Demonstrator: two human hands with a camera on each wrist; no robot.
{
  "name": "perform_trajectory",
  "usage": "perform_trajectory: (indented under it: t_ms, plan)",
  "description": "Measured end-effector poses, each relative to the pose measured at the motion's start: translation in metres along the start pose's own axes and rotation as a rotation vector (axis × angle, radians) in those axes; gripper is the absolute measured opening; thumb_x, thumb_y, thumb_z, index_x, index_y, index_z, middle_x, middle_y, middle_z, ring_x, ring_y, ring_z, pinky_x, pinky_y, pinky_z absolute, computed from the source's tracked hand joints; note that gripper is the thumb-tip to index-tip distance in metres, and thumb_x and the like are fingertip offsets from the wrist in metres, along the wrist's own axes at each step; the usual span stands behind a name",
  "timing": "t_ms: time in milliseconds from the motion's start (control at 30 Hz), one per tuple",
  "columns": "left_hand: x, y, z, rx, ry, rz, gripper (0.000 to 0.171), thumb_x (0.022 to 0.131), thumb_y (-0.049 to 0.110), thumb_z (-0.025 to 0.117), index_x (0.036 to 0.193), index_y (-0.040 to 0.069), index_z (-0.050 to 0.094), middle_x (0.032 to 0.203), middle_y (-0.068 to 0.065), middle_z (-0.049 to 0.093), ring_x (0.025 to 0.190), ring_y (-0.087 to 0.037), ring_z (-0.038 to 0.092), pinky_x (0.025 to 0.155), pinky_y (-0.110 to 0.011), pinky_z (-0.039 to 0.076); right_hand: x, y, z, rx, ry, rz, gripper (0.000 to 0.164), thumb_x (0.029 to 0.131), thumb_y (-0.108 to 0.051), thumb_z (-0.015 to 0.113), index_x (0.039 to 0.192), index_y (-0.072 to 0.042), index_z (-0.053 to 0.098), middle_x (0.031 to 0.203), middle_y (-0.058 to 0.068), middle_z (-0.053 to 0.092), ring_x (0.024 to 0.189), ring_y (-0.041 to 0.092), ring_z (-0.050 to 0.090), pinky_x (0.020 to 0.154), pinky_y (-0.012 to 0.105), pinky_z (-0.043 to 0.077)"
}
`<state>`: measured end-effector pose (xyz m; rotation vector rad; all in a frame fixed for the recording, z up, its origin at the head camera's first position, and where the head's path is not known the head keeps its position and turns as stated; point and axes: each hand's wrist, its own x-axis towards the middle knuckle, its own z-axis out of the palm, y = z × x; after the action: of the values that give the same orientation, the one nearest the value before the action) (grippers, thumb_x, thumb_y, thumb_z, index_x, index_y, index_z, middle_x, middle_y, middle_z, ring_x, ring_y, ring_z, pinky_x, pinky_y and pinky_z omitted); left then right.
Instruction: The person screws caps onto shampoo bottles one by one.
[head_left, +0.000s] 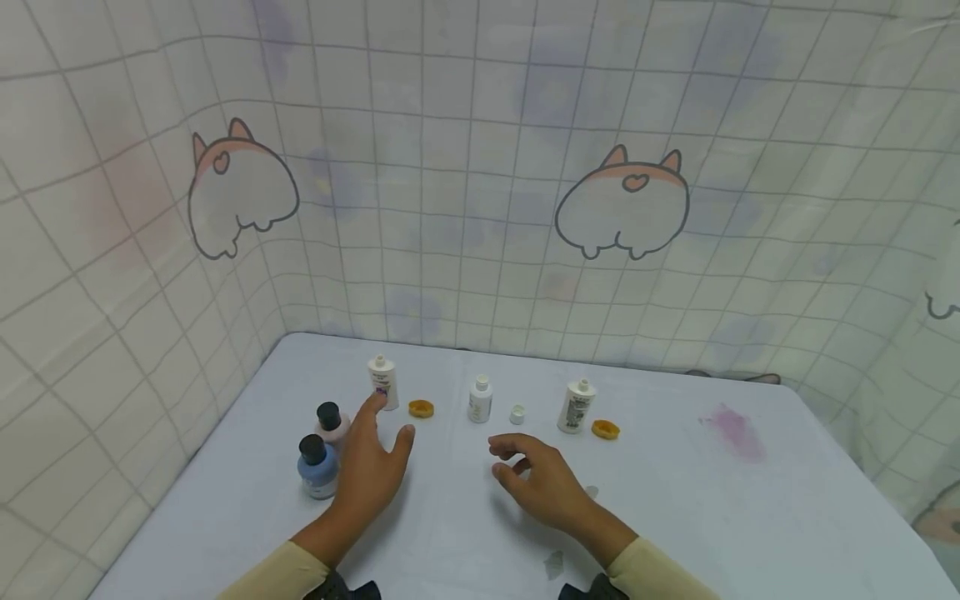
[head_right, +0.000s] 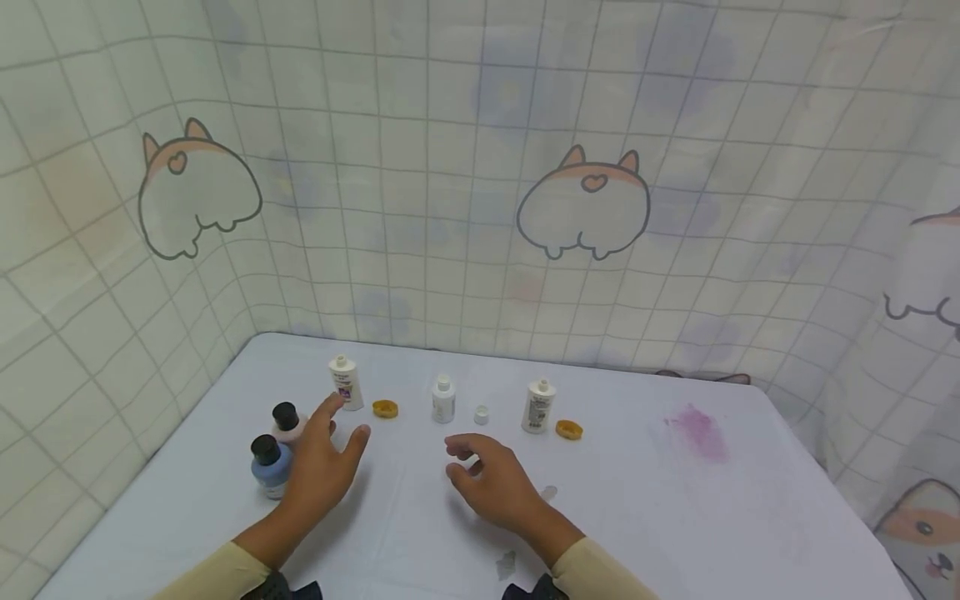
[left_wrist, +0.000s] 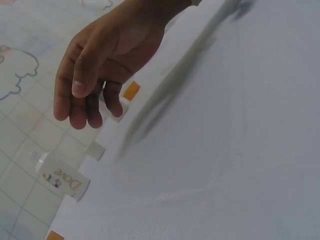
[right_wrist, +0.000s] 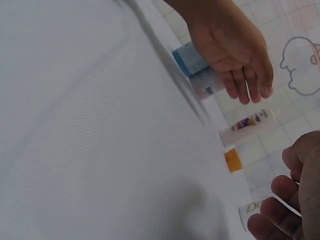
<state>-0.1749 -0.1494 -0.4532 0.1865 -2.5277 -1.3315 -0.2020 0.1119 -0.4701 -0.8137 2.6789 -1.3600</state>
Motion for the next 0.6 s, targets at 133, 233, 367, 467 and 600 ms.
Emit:
perform_trajectory:
  t_ms: [133,233,367,467,600]
  plan:
    - [0.008,-0.006,0.008,-0.006,0.034,-0.023,0.071,0.103,0.023,0.063,0.157,-0.002,0.025,0.165,-0.023,0.022,0.152,-0.038,0.02,0.122,-0.054,0.023,0.006,-0.002,0.007,0.003,-0.018,0.031,0.036,0.098,-0.015,0.07,0.133,-0.01,0.064,0.119,-0.002,0.07,0.106,0.015,0.064,0.085,0.029,0.058]
    - [0.012,-0.009,0.013,-0.019,0.05,-0.039,0.074,0.103,0.025,0.062,0.158,-0.002,0.019,0.166,-0.024,0.017,0.153,-0.038,0.017,0.123,-0.055,0.021,0.011,-0.004,0.011,0.018,-0.032,0.044,0.037,0.099,-0.015,0.069,0.135,-0.009,0.063,0.121,0.0,0.069,0.105,0.016,0.065,0.087,0.03,0.058]
    - [0.017,-0.015,0.017,-0.03,0.071,-0.043,0.073,0.104,0.023,0.06,0.158,-0.001,0.019,0.166,-0.025,0.017,0.153,-0.039,0.017,0.123,-0.056,0.02,0.019,-0.003,0.018,0.027,-0.036,0.034,0.037,0.1,-0.016,0.069,0.135,-0.009,0.062,0.123,0.002,0.069,0.107,0.017,0.065,0.089,0.03,0.058]
    - [0.02,-0.017,0.019,-0.034,0.082,-0.053,0.07,0.105,0.021,0.059,0.158,-0.001,0.019,0.165,-0.026,0.018,0.152,-0.041,0.018,0.122,-0.057,0.02,0.025,-0.003,0.024,0.037,-0.039,0.027,0.037,0.1,-0.016,0.069,0.135,-0.009,0.061,0.125,0.004,0.067,0.112,0.018,0.064,0.091,0.03,0.057]
    - [0.025,-0.019,0.023,-0.048,0.1,-0.064,0.07,0.105,0.019,0.057,0.158,-0.003,0.018,0.163,-0.028,0.021,0.151,-0.042,0.02,0.122,-0.057,0.021,0.032,-0.005,0.032,0.054,-0.045,0.049,0.038,0.1,-0.018,0.069,0.137,-0.011,0.06,0.129,0.004,0.065,0.114,0.019,0.064,0.094,0.032,0.056]
